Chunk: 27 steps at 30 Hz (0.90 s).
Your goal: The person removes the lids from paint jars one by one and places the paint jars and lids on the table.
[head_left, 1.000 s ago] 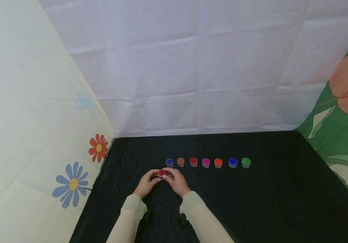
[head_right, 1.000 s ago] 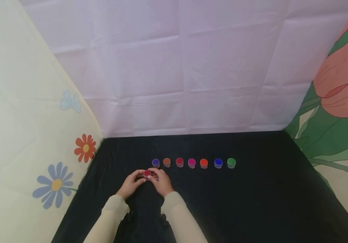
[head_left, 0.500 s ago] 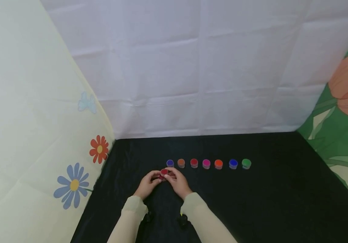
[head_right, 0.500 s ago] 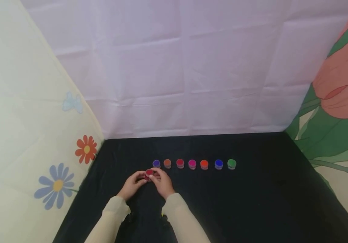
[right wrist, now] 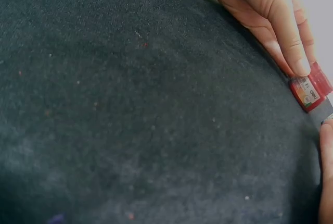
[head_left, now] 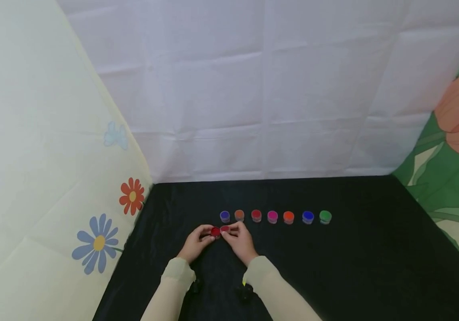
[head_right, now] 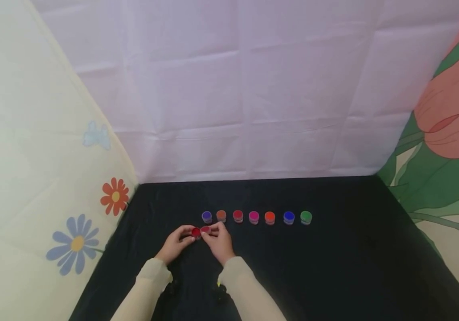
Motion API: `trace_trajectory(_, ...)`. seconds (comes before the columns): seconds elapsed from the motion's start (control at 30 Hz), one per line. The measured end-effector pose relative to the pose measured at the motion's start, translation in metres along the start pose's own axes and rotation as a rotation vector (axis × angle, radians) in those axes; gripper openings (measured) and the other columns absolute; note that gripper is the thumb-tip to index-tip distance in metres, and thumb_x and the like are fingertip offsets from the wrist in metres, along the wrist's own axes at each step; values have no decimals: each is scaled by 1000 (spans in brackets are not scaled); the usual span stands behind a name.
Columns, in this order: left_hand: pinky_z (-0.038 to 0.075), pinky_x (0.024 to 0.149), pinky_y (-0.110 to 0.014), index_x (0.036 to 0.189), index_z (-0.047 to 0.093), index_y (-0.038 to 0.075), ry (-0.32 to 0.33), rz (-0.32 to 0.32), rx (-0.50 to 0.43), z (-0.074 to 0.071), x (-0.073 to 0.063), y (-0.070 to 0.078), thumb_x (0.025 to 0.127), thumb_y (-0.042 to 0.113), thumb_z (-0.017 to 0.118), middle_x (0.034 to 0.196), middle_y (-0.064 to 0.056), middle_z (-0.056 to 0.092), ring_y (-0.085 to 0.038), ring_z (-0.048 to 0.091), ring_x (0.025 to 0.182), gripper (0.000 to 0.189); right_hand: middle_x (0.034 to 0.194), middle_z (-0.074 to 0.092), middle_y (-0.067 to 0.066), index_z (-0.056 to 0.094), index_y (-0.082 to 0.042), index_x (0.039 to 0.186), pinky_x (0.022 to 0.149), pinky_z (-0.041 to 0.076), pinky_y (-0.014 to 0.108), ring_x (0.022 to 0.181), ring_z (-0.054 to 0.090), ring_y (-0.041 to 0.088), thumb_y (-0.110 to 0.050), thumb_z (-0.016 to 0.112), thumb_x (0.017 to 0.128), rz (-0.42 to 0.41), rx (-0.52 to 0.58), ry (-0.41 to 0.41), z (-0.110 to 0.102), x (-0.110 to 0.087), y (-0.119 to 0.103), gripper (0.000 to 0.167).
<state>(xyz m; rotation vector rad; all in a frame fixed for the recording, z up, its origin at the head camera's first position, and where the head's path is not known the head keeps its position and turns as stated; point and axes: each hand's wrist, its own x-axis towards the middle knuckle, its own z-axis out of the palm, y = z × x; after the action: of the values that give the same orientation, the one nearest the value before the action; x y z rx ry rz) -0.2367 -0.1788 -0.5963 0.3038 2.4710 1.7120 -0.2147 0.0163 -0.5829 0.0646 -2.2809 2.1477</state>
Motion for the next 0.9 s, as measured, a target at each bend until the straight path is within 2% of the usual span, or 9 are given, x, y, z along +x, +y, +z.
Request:
trace_trajectory(0.17,53,96,-42,124,63,4,-5,-4,17,0,0,3,95,10,70,121,-14,68,-29,63,114,30,116,65,19,53,0,107,88,57,38,109,68,31,-2,73,91,10,-12,36,-3,-1,0,26)
trace_trajectory(0.3,53,96,-43,124,62,1,-12,14,30,1,-1,6,95,10,71,122,-16,66,-32,62,114,31,109,67,17,53,-1,104,82,57,34,99,70,27,-2,74,89,15,-41,43,-4,-1,1,25)
trace_trajectory(0.5,54,93,-44,122,63,2,-17,62,120,2,2,10,95,9,71,117,-14,64,-32,63,109,29,104,66,14,55,-3,101,82,58,36,95,71,23,-1,75,88,9,-45,5,-5,-2,-1,24)
trace_trajectory(0.6,55,89,-45,119,64,1,0,102,184,3,4,13,95,9,72,112,-13,65,-31,64,105,27,102,64,13,55,-2,103,84,58,36,95,70,23,0,75,88,0,-22,-31,-7,-5,-6,25)
trace_trajectory(0.7,54,88,-49,118,63,0,25,113,221,4,4,17,95,8,71,111,-15,65,-33,65,103,26,103,64,11,57,-2,106,84,57,35,93,68,21,-1,76,88,-6,-27,-57,-6,-6,-8,26)
trace_trajectory(0.9,53,89,-52,118,63,-3,67,78,270,3,7,26,94,5,71,110,-18,64,-34,65,100,26,104,62,9,63,-4,109,75,52,29,84,59,17,-6,81,85,-53,-173,-94,-1,-5,-8,29)
